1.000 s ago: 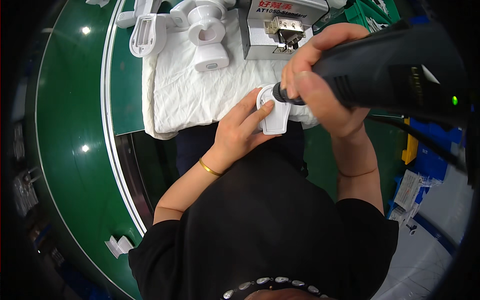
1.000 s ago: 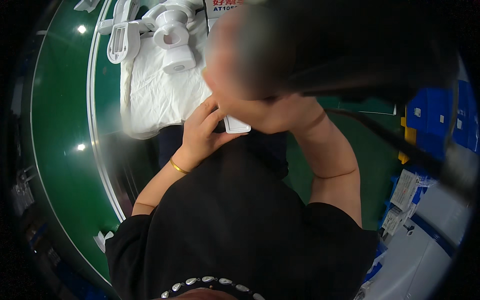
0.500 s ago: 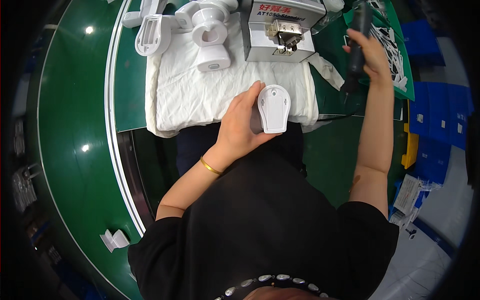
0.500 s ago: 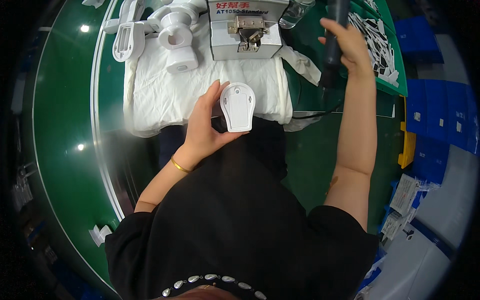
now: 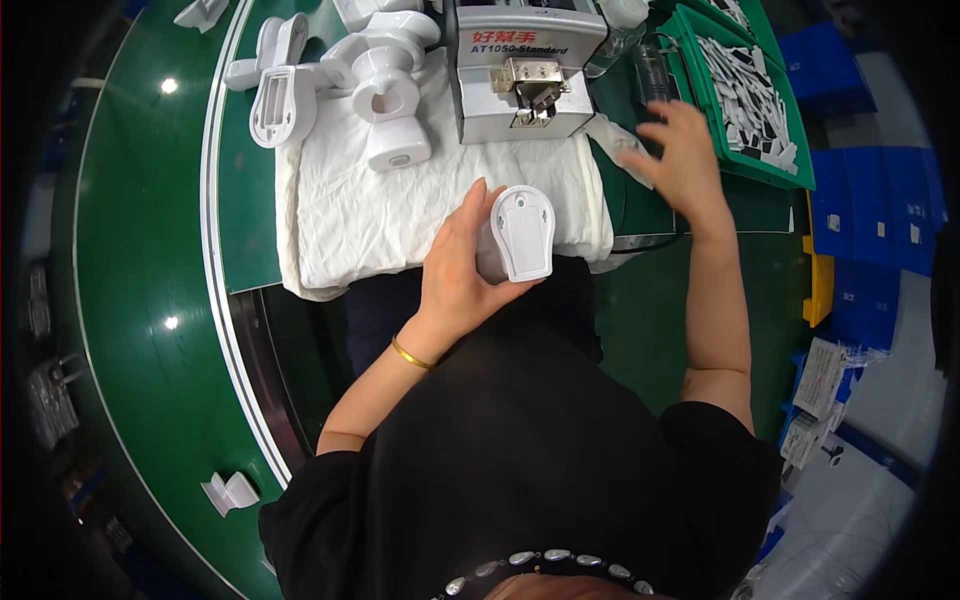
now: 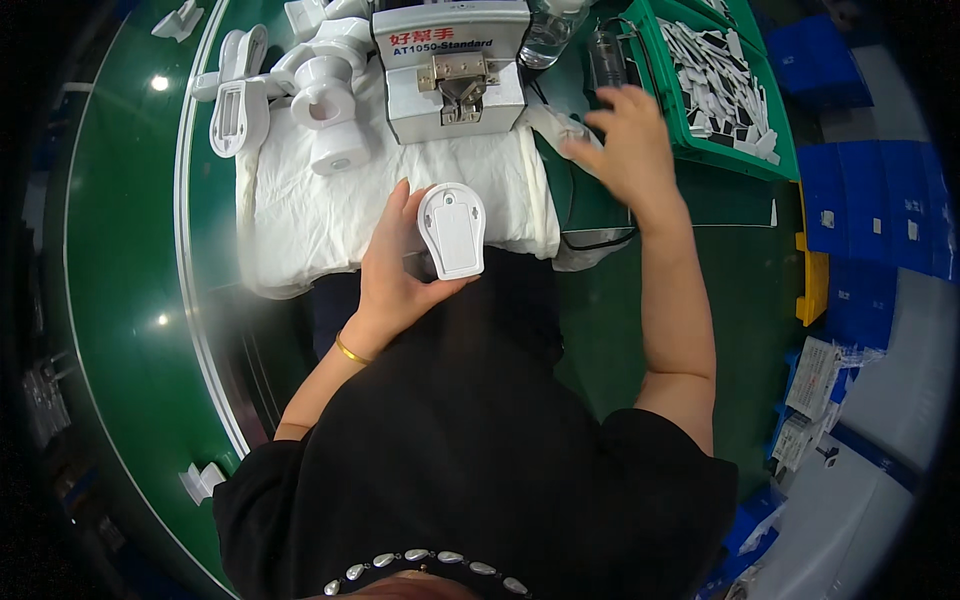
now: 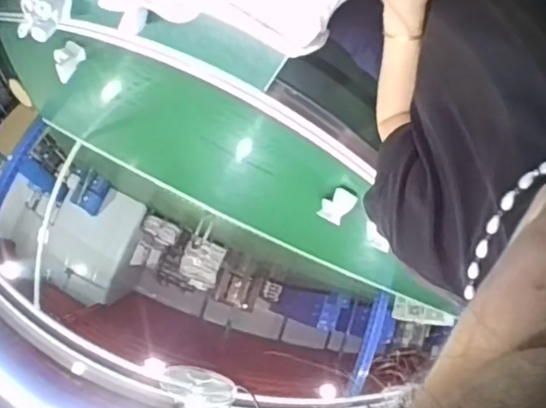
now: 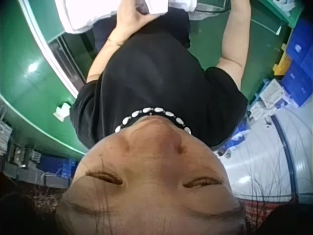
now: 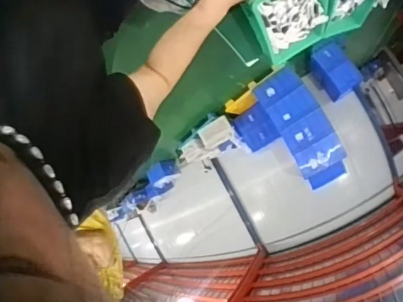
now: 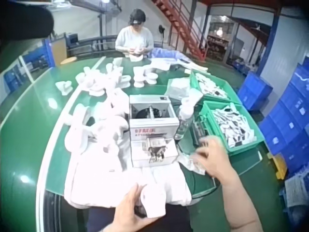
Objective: Assembling white plastic housings for electronic components using an electric screwdriver and cleaning the final products.
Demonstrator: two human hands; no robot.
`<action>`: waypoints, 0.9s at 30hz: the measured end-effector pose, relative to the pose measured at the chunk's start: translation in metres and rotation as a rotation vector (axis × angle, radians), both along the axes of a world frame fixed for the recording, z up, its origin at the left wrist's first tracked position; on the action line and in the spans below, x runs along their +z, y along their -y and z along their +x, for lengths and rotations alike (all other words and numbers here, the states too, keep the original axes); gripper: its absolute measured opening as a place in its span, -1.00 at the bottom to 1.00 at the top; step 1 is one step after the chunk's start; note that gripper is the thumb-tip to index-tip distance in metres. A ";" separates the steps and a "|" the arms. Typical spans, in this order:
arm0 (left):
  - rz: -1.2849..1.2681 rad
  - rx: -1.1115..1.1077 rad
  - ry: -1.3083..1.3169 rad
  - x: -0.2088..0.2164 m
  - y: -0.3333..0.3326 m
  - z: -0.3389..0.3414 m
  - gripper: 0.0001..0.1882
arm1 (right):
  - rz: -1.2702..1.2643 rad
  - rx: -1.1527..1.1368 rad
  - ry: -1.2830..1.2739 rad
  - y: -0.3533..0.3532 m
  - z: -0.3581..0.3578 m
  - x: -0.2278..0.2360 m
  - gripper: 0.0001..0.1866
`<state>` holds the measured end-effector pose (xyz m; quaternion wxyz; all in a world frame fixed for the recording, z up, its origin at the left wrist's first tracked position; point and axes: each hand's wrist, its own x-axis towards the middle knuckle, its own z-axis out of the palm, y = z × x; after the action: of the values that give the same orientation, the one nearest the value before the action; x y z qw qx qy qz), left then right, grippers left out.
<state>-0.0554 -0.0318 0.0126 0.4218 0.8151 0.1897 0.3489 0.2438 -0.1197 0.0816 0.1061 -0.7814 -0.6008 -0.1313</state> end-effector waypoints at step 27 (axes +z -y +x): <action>-0.472 -0.497 0.051 0.078 -0.020 0.067 0.34 | 0.484 -0.020 -0.133 -0.061 0.020 0.078 -0.80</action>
<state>0.0116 -0.0114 0.0910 0.6753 0.7074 0.0504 0.2024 0.2638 -0.0582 0.1597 0.3282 -0.7459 -0.5359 -0.2207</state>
